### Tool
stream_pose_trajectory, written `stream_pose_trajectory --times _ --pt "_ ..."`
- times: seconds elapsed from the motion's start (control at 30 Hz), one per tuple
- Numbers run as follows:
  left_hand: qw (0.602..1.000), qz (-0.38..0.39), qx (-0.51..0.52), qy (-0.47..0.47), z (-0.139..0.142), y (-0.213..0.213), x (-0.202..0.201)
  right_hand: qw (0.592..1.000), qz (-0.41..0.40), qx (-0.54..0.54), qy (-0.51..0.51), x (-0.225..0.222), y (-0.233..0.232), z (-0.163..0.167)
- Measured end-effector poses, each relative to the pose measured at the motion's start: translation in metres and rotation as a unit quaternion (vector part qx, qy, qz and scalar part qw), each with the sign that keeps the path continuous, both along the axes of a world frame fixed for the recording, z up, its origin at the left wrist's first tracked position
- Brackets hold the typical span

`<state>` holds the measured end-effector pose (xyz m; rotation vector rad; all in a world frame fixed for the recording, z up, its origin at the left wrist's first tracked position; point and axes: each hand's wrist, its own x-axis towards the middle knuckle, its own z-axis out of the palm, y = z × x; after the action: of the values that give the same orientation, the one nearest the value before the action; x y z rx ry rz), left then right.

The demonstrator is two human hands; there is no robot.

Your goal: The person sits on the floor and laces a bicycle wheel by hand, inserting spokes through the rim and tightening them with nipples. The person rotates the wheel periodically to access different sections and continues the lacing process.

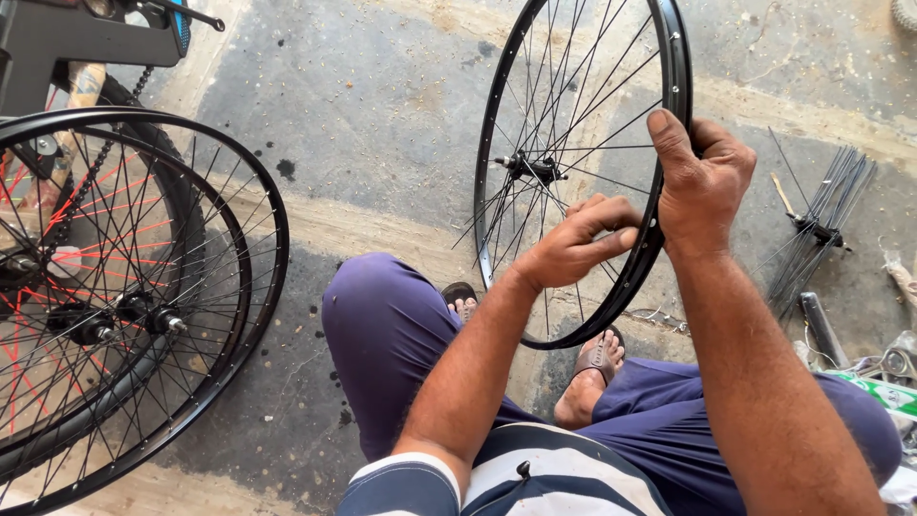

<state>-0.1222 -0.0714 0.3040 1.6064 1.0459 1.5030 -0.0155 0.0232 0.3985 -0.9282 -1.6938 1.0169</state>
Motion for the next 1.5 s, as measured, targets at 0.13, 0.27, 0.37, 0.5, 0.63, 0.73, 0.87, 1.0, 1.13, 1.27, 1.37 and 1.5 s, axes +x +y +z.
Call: stream_pose_trajectory --times 0.13,0.27,0.37,0.5,0.63,0.73,0.87,1.0,1.13,1.27,1.37,1.5 --pt "1.0 0.023 -0.006 -0.017 -0.004 -0.002 0.007 1.0 0.004 0.008 0.002 0.0 0.002 -0.003" --pt "0.94 0.331 0.01 -0.085 -0.015 -0.002 0.043 1.0 0.007 0.01 0.005 0.002 0.009 -0.005" --pt "0.823 0.397 -0.235 -0.33 -0.033 -0.007 0.065 1.0 -0.004 0.018 -0.014 0.003 0.013 -0.008" --pt "0.864 0.34 -0.266 -0.258 -0.053 -0.018 0.082 0.998 -0.023 0.033 -0.045 0.002 0.02 -0.006" --pt "0.843 0.114 -0.25 -0.463 -0.055 -0.019 0.089 0.994 -0.021 0.064 -0.081 -0.002 0.041 0.003" --pt "0.779 -0.039 -0.24 -0.578 -0.052 -0.019 0.081 0.997 -0.005 -0.071 -0.037 0.005 0.054 -0.006" --pt "0.748 -0.094 -0.156 -0.639 -0.045 -0.019 0.069 0.939 -0.005 -0.287 0.188 0.043 0.061 -0.045" --pt "0.739 -0.085 -0.166 -0.647 -0.035 -0.017 0.064 0.911 0.117 -0.365 0.151 0.103 0.016 -0.111" --pt "0.752 -0.084 -0.17 -0.632 -0.029 -0.015 0.063 0.867 -0.036 -0.472 0.155 0.154 -0.052 -0.151" --pt "0.747 -0.073 -0.164 -0.64 -0.028 -0.015 0.064 0.853 -0.044 -0.495 0.159 0.177 -0.077 -0.142" --pt "0.749 -0.066 -0.185 -0.633 -0.029 -0.015 0.062 0.854 -0.008 -0.482 0.196 0.178 -0.082 -0.127" --pt "0.747 -0.068 -0.184 -0.635 -0.027 -0.015 0.061 0.851 0.019 -0.476 0.219 0.171 -0.087 -0.117"
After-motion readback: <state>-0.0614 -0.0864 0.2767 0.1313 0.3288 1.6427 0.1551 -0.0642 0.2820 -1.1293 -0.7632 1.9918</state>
